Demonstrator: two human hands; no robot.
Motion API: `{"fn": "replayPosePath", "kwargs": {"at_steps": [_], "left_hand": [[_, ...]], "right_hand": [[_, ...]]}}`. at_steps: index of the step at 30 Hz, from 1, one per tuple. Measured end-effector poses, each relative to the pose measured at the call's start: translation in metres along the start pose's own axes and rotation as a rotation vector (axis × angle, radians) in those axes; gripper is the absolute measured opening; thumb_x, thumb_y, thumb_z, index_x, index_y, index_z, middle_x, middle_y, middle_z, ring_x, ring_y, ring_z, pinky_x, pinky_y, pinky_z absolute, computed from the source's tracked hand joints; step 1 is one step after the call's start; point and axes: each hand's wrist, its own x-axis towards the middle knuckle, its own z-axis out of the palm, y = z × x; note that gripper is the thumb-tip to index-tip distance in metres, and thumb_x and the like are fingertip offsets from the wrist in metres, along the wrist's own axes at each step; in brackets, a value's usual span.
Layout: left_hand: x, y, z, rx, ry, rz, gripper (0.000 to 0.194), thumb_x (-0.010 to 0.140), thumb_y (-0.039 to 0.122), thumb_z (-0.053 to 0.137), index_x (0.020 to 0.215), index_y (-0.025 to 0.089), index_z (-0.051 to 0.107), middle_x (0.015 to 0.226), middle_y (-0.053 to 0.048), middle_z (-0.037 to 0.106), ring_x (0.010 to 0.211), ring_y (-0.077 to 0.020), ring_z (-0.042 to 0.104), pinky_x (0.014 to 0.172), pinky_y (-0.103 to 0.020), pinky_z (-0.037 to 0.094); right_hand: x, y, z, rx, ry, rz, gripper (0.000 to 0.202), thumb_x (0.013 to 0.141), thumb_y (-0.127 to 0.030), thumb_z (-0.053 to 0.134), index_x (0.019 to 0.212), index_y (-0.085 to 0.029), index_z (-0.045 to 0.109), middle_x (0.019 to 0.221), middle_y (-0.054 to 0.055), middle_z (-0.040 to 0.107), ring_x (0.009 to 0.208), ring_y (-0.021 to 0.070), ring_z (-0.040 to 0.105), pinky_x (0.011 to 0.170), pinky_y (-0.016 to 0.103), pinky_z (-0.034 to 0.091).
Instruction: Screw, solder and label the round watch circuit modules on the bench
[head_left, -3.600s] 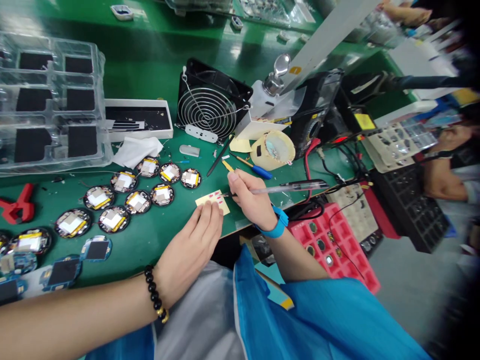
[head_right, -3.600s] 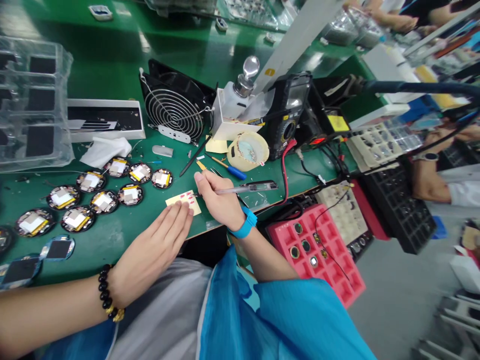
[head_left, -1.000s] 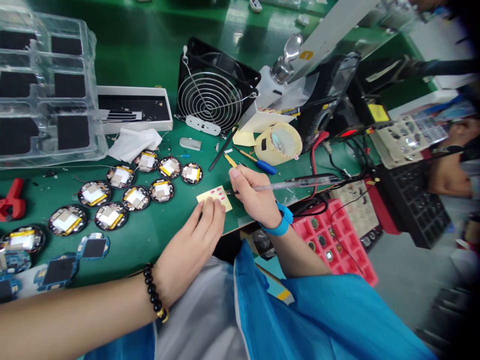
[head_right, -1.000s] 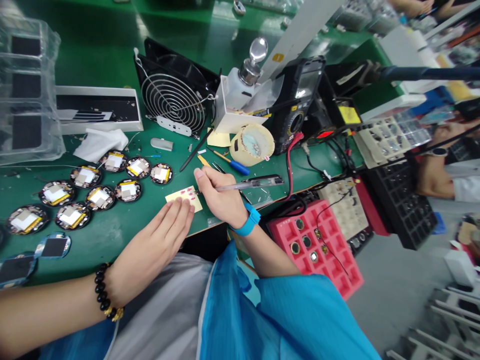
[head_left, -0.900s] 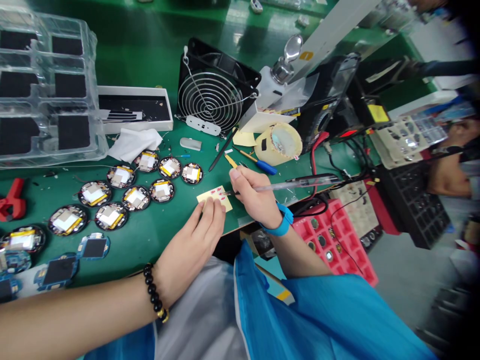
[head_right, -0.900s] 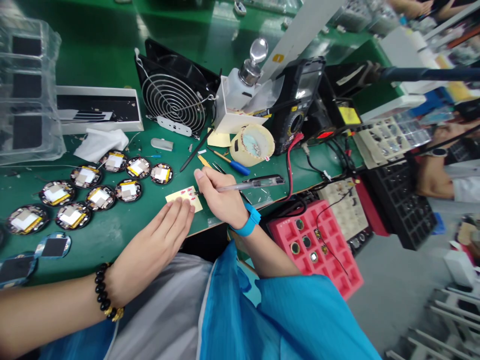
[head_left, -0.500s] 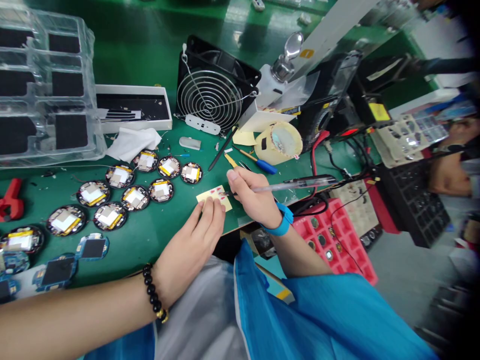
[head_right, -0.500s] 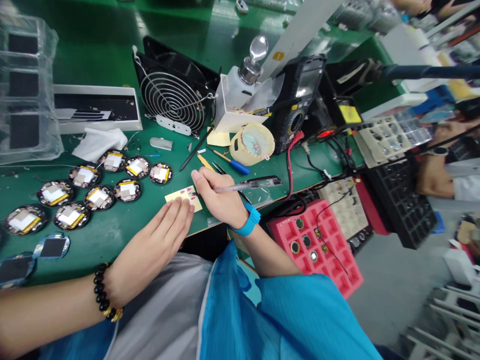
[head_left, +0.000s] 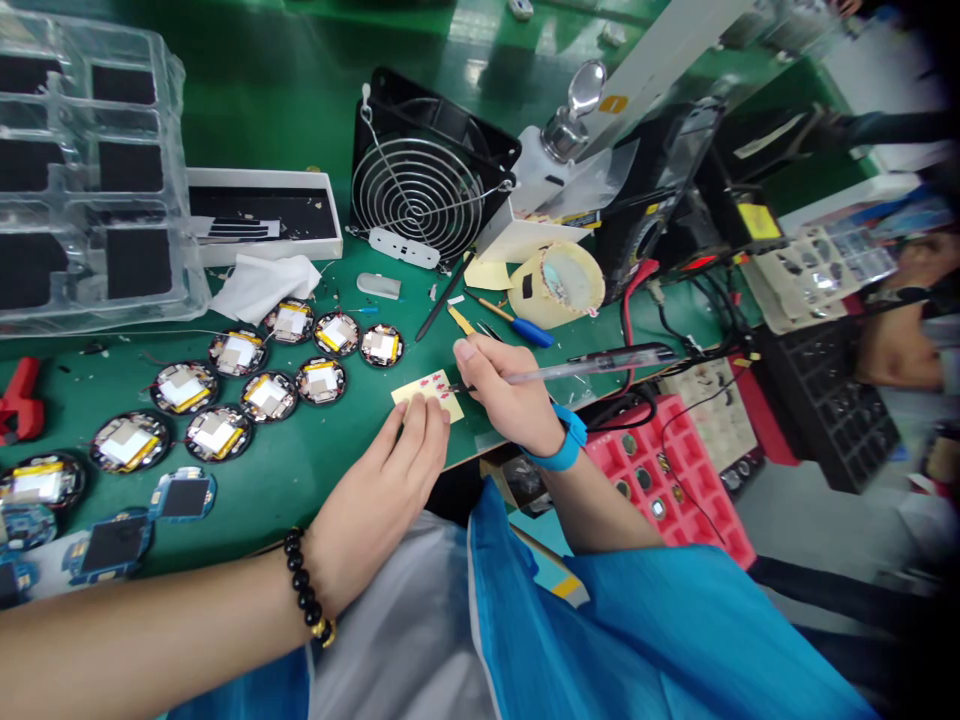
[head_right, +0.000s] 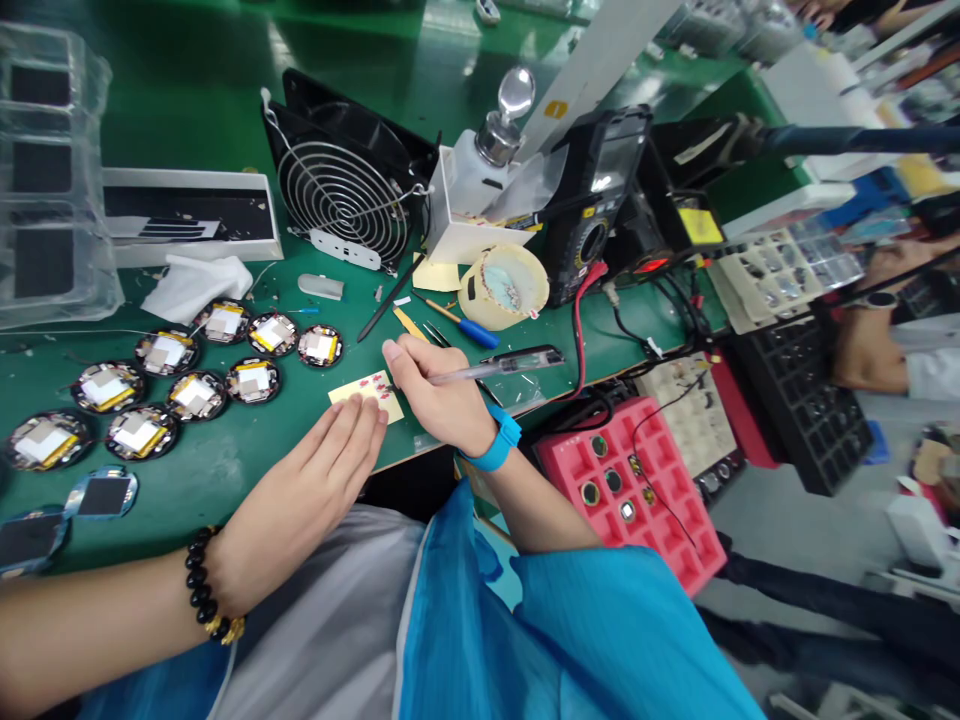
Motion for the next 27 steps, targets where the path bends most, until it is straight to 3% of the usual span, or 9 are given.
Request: {"fn": "replayPosePath", "kwargs": {"at_steps": [8,21,27], "left_hand": [[-0.0005,0.0001,0.0024,-0.043,0.029,-0.007,0.063,0.093,0.017,0.045,0.151,-0.005,0.053,0.153,-0.026,0.056,0.144,-0.0339,0.056,0.122,-0.043,0.049],[0.0009,-0.0012,-0.0001,-0.002,-0.008,0.001,0.061,0.094,0.017,0.042,0.152,0.000,0.054,0.153,-0.023,0.058,0.143,-0.0305,0.058,0.121,-0.041,0.050],[-0.0006,-0.0003,0.0008,0.019,-0.001,0.002,0.062,0.094,0.017,0.039,0.153,0.000,0.053,0.154,-0.023,0.057,0.144,-0.0304,0.057,0.123,-0.041,0.049]], "right_hand": [[0.0004,-0.0006,0.0016,0.041,0.029,0.021,0.057,0.107,-0.060,0.049,0.065,-0.021,0.043,0.060,-0.004,0.041,0.057,0.0115,0.037,0.057,0.031,0.031],[0.0018,-0.0007,-0.0009,0.018,0.003,-0.028,0.058,0.107,-0.060,0.048,0.064,-0.021,0.043,0.058,-0.004,0.041,0.056,0.0113,0.037,0.057,0.031,0.032],[0.0011,0.0005,0.0007,0.043,0.048,-0.004,0.056,0.107,-0.059,0.050,0.066,-0.021,0.044,0.059,-0.004,0.042,0.057,0.0112,0.038,0.058,0.030,0.031]]}}
